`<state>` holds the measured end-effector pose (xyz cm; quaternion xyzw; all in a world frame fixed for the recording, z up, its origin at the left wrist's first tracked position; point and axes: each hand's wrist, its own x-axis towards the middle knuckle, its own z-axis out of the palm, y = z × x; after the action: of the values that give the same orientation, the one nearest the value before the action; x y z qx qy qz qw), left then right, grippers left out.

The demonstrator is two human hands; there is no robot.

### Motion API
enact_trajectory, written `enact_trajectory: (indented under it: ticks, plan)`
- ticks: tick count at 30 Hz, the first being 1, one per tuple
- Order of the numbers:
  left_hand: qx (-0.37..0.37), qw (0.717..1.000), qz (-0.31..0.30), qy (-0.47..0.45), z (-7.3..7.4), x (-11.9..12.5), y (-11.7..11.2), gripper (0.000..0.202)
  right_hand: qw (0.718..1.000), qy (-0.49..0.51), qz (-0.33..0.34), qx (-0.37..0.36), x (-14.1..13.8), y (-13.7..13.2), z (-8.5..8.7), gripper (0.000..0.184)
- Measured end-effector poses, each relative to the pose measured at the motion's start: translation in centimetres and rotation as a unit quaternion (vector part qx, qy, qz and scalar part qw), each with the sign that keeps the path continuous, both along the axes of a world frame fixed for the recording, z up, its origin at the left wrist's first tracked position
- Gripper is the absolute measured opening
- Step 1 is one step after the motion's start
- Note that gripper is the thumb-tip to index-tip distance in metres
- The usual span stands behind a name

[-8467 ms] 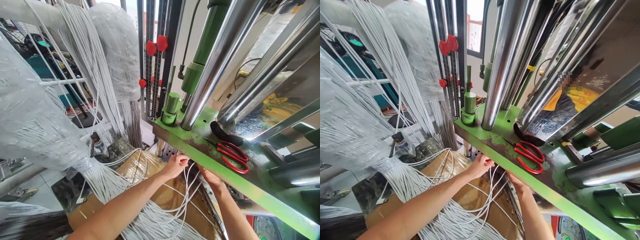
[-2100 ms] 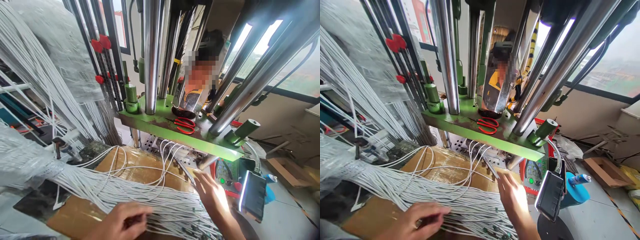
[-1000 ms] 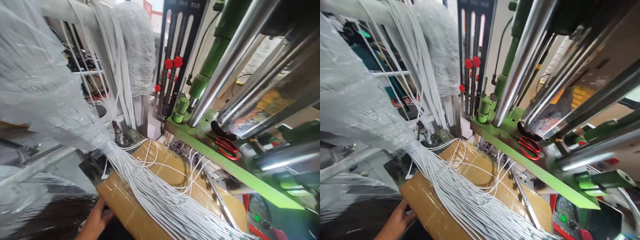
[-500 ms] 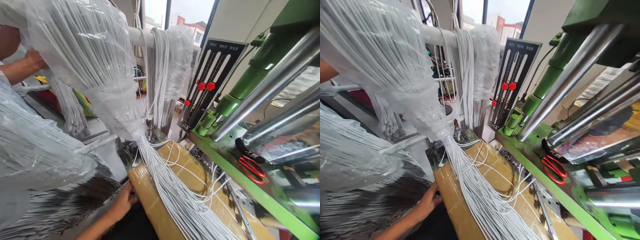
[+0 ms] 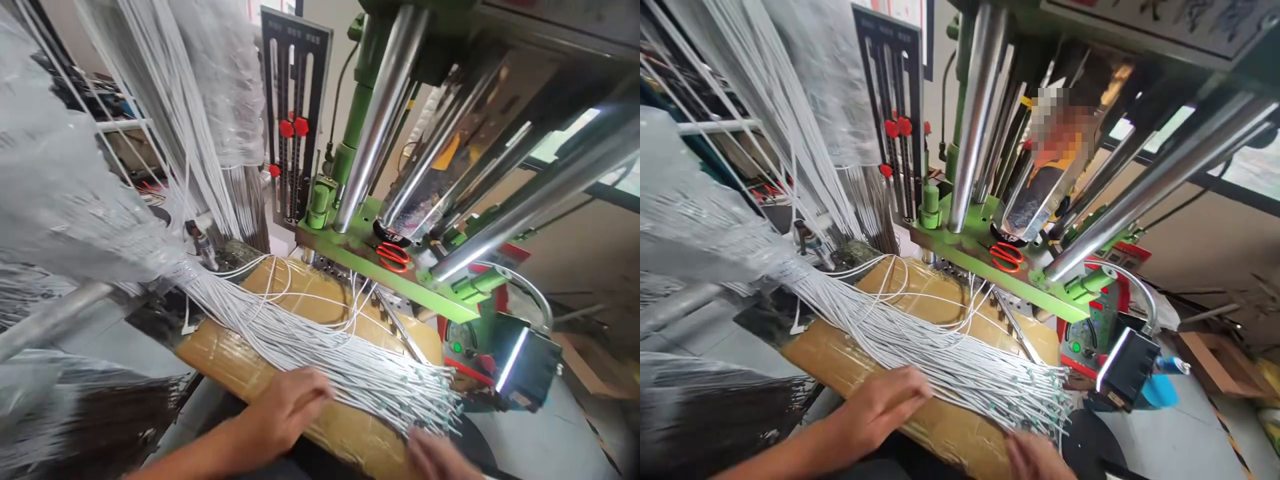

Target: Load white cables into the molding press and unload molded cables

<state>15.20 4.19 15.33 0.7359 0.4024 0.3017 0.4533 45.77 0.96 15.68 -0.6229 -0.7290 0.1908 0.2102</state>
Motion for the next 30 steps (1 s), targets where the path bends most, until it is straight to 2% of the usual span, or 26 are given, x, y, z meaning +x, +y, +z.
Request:
enact_trajectory:
  ticks: [1, 2, 3, 4, 6, 7, 9, 12, 14, 17, 21, 23, 26, 30]
  plan:
    - [0.055, 0.998, -0.034, -0.008, 0.7, 2.5, 2.4, 0.019, 1.0, -0.015, -0.01, 0.008, 0.2, 1.9, -0.3, 0.026]
    - [0.106, 0.992, -0.065, -0.005, 0.9, 5.0, 4.8, 0.02, 0.999, -0.036, -0.02, 0.02, 0.3, 4.1, -0.7, 0.028]
    - [0.15, 0.984, -0.097, 0.013, 0.5, 7.2, 7.0, 0.021, 0.993, -0.104, -0.023, 0.047, 0.4, 6.3, -1.2, 0.034]
    - [0.188, 0.975, -0.11, 0.05, -0.2, 8.9, 8.9, 0.022, 0.991, -0.119, -0.017, 0.055, 0.5, 8.5, -1.8, 0.039]
    - [0.273, 0.934, -0.161, 0.163, -2.0, 10.4, 11.6, 0.026, 0.989, -0.139, 0.01, 0.056, 0.7, 12.0, -2.9, 0.049]
    - [0.304, 0.91, -0.175, 0.22, -2.7, 10.1, 12.5, 0.028, 0.989, -0.138, 0.027, 0.052, 0.8, 13.2, -3.4, 0.055]
    - [0.344, 0.863, -0.185, 0.319, -3.4, 7.9, 13.6, 0.029, 0.987, -0.141, 0.058, 0.048, 1.3, 14.3, -4.2, 0.067]
    - [0.357, 0.823, -0.142, 0.417, -2.8, 3.7, 14.9, 0.042, 0.981, -0.167, 0.09, 0.04, 2.6, 14.5, -4.2, 0.078]
    - [0.352, 0.802, -0.112, 0.468, -2.1, 2.1, 15.8, 0.043, 0.975, -0.199, 0.088, 0.033, 3.4, 14.8, -3.6, 0.076]
    - [0.345, 0.783, -0.116, 0.504, -1.6, 2.0, 16.6, 0.018, 0.972, -0.224, 0.058, 0.032, 3.2, 15.2, -2.5, 0.061]
    - [0.358, 0.794, -0.143, 0.47, -1.7, 2.8, 15.5, 0.02, 0.974, -0.206, 0.09, 0.026, -1.0, 13.2, -1.7, 0.042]
    - [0.351, 0.813, -0.18, 0.428, -1.5, 2.4, 14.4, 0.016, 0.975, -0.194, 0.113, 0.008, -3.9, 11.4, -1.7, 0.044]
    - [0.279, 0.845, -0.248, 0.383, -0.8, 0.8, 13.6, 0.015, 0.976, -0.19, 0.101, -0.037, -6.9, 9.7, -1.8, 0.051]
    - [0.154, 0.871, -0.277, 0.376, 0.4, -0.4, 14.7, 0.024, 0.978, -0.158, 0.107, -0.087, -6.6, 10.0, -1.0, 0.023]
